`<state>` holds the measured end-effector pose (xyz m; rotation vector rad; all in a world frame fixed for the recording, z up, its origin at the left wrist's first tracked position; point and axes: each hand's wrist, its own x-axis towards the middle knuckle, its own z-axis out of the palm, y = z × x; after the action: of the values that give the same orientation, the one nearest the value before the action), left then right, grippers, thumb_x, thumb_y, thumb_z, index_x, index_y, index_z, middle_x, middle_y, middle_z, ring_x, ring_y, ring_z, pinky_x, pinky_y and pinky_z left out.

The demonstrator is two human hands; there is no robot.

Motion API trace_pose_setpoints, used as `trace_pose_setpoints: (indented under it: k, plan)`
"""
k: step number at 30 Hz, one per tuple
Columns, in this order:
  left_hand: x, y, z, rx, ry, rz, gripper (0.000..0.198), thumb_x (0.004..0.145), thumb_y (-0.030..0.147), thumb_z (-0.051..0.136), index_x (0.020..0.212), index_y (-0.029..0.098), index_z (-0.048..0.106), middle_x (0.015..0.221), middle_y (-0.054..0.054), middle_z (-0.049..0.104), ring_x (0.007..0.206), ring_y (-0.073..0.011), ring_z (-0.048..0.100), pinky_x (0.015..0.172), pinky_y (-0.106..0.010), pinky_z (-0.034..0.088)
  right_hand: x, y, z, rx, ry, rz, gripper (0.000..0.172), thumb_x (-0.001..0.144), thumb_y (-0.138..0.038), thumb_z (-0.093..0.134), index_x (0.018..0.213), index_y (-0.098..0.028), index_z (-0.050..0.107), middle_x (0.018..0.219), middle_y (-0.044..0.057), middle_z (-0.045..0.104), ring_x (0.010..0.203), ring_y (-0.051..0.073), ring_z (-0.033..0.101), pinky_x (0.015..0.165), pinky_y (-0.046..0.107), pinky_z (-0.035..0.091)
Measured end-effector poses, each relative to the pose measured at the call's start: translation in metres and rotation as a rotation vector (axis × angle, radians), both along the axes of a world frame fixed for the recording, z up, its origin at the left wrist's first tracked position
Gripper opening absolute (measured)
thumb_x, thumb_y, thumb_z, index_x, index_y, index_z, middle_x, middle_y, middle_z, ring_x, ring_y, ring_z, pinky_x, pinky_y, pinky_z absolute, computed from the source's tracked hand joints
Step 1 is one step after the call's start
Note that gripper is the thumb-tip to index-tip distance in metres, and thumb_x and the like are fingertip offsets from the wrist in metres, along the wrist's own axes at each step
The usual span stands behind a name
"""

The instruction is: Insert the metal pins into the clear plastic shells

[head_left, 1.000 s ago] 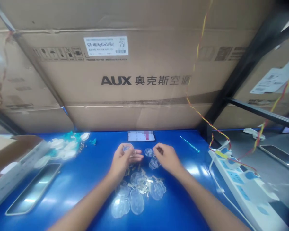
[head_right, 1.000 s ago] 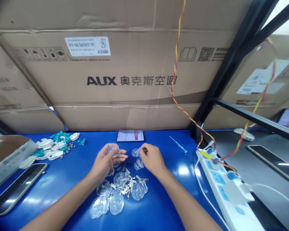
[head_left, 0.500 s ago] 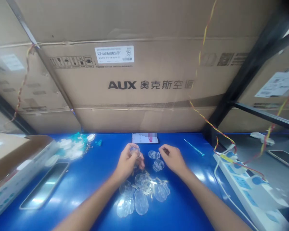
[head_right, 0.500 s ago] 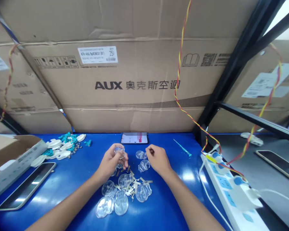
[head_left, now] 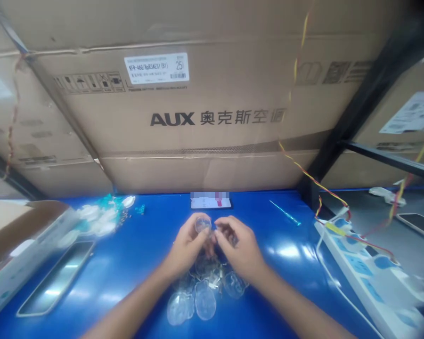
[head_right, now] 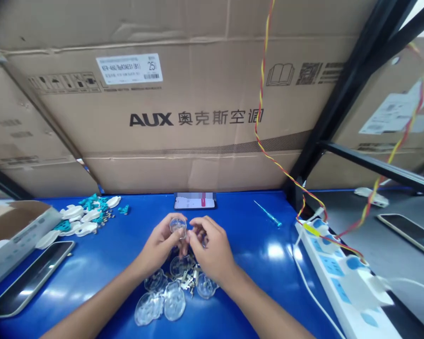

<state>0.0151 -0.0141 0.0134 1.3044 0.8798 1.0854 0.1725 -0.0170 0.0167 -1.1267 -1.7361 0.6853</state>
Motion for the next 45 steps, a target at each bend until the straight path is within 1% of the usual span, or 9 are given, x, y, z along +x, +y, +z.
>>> trace_pose_setpoints:
  k: [3,6,10,14,18,24,34,39,45]
  plan:
    - [0.002,-0.001,-0.002,-0.018,0.008,-0.024,0.033,0.088,0.041,0.052,0.114,0.021,0.045,0.067,0.001,0.060,0.057,-0.0154,0.061,0.055,-0.027,0.050,0.000,-0.001,-0.004,0.100,-0.039,-0.022,0.015,0.086,-0.018,0.053,0.097,-0.020,0.063,0.088,0.004,0.061,0.068,0.014,0.056,0.064,0.025,0.045]
    - [0.001,-0.002,-0.006,-0.042,0.031,-0.057,0.036,0.089,0.039,0.051,0.119,0.021,0.043,0.071,-0.001,0.064,0.061,-0.0171,0.063,0.059,-0.029,0.052,0.003,0.002,-0.007,0.221,-0.156,0.032,0.020,0.089,-0.018,0.050,0.101,-0.021,0.065,0.095,0.006,0.062,0.076,0.015,0.058,0.071,0.027,0.046]
    - [0.000,0.000,-0.015,-0.062,0.142,-0.059,0.035,0.089,0.036,0.048,0.121,0.021,0.043,0.061,0.001,0.062,0.050,-0.0170,0.060,0.049,-0.027,0.048,0.008,0.009,-0.010,0.277,-0.338,0.094,0.018,0.089,-0.016,0.051,0.096,-0.022,0.067,0.093,0.005,0.063,0.083,0.017,0.058,0.076,0.028,0.046]
    - [0.001,0.002,-0.023,-0.068,0.198,0.022,0.036,0.084,0.031,0.052,0.118,0.021,0.046,0.060,0.001,0.063,0.047,-0.0178,0.061,0.043,-0.026,0.046,0.011,0.011,-0.011,0.283,-0.433,0.120,0.017,0.089,-0.015,0.051,0.095,-0.020,0.066,0.089,0.005,0.064,0.083,0.017,0.059,0.076,0.027,0.046]
    - [0.002,0.004,-0.024,-0.083,0.158,0.112,0.045,0.078,0.028,0.059,0.120,0.020,0.049,0.063,0.000,0.066,0.051,-0.0181,0.064,0.049,-0.027,0.049,0.010,0.010,-0.011,0.320,-0.462,0.091,0.015,0.089,-0.016,0.050,0.092,-0.019,0.065,0.087,0.006,0.064,0.083,0.018,0.059,0.075,0.028,0.045]
    - [0.003,0.004,-0.016,-0.108,0.125,0.075,0.014,0.077,0.028,0.061,0.084,0.017,0.055,0.062,-0.002,0.067,0.055,-0.0165,0.064,0.057,-0.026,0.050,0.006,0.006,-0.011,0.333,-0.441,0.027,0.016,0.089,-0.015,0.048,0.088,-0.018,0.064,0.083,0.006,0.063,0.078,0.019,0.058,0.072,0.030,0.044]
    - [0.002,0.004,-0.021,-0.131,0.114,0.049,0.016,0.080,0.031,0.060,0.083,0.017,0.055,0.060,-0.003,0.066,0.051,-0.0165,0.063,0.049,-0.025,0.048,0.009,0.008,-0.010,0.359,-0.534,0.091,0.018,0.092,-0.017,0.047,0.096,-0.019,0.065,0.092,0.008,0.065,0.088,0.020,0.058,0.079,0.031,0.045]
    - [0.003,0.005,-0.026,-0.147,0.116,0.072,0.019,0.082,0.036,0.057,0.082,0.018,0.053,0.056,-0.001,0.065,0.046,-0.0166,0.061,0.043,-0.023,0.044,0.009,0.007,-0.008,0.414,-0.587,0.103,0.021,0.093,-0.018,0.046,0.101,-0.019,0.065,0.089,0.008,0.066,0.086,0.021,0.058,0.075,0.031,0.045]
    - [0.003,0.004,-0.027,-0.127,0.252,0.151,0.014,0.081,0.032,0.055,0.083,0.018,0.052,0.053,-0.001,0.064,0.041,-0.0163,0.060,0.039,-0.022,0.043,0.009,0.008,-0.008,0.503,-0.553,0.080,0.022,0.093,-0.015,0.045,0.088,-0.018,0.067,0.080,0.007,0.066,0.080,0.019,0.057,0.071,0.030,0.045]
